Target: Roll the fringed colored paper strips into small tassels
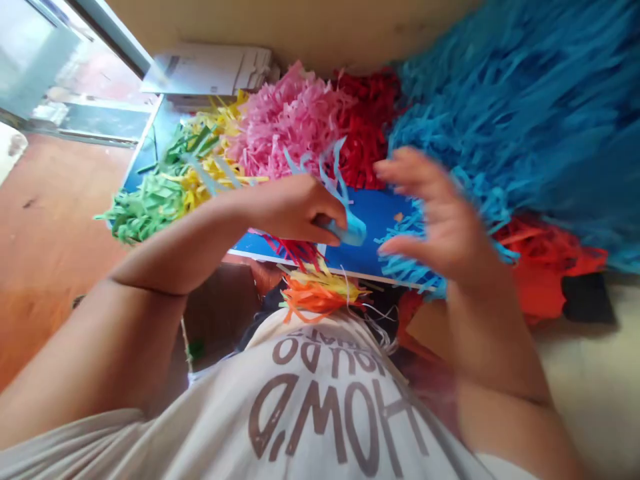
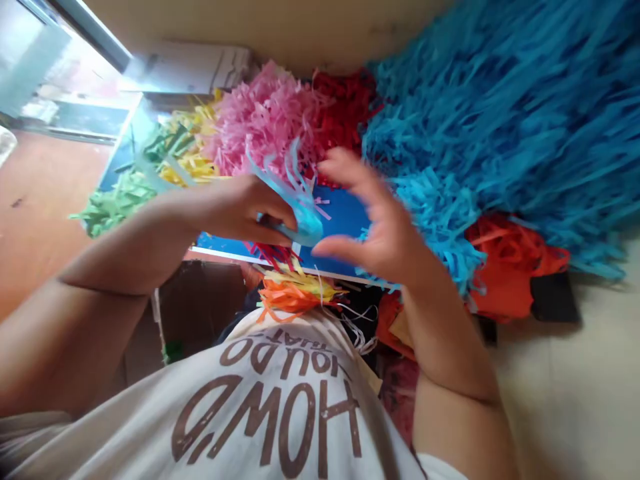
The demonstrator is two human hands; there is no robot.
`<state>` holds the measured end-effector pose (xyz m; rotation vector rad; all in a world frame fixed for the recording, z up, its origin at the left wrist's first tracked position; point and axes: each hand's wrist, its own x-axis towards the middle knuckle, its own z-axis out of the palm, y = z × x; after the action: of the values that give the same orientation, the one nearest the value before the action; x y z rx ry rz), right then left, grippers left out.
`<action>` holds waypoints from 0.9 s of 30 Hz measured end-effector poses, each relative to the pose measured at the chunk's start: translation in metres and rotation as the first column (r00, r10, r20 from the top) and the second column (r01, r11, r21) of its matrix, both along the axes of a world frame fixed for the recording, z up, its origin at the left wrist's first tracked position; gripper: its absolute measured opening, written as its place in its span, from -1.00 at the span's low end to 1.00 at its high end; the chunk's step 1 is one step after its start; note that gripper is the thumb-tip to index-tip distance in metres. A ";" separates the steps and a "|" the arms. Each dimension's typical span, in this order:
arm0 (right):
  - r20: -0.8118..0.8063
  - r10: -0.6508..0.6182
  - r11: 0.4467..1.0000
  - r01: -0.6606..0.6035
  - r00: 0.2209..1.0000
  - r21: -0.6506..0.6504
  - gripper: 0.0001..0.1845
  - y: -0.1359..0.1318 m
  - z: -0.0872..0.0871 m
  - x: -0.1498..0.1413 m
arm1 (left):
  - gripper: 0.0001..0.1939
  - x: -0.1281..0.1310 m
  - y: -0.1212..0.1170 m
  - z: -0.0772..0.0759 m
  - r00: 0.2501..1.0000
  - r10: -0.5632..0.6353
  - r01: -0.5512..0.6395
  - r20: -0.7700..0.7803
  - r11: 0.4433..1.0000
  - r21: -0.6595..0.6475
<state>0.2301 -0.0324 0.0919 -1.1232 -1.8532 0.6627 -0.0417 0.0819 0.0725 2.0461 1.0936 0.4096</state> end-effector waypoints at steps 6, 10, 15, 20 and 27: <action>-0.083 0.265 0.874 -0.276 0.961 -0.400 -0.53 0.027 -0.028 -0.062 | -0.96 -0.012 0.002 0.029 0.992 -0.119 0.126 0.045 0.960 -0.249; -0.228 0.081 0.810 -0.197 0.970 -0.553 -0.60 0.023 -0.029 -0.046 | -0.84 -0.019 0.010 0.025 0.975 -0.174 0.220 0.141 0.859 -0.463; -0.014 -0.227 0.737 0.162 0.974 -0.656 -0.51 0.025 -0.050 -0.017 | -0.72 -0.013 0.020 -0.016 0.942 -0.080 0.289 0.325 0.685 -0.669; 0.361 -0.506 0.862 0.450 0.783 0.233 -0.33 0.000 -0.079 -0.019 | -0.69 0.003 0.032 -0.047 0.936 -0.031 0.295 0.351 0.613 -0.733; 0.475 -0.455 0.852 0.213 0.753 0.479 -0.72 -0.010 -0.128 -0.056 | -0.68 0.024 0.010 -0.044 0.999 0.011 -0.008 0.043 0.998 -0.069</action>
<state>0.1741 -0.0422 -0.0364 -1.4299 -2.0550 -0.3167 -0.0182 0.0918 0.0288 1.9635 1.0776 0.4135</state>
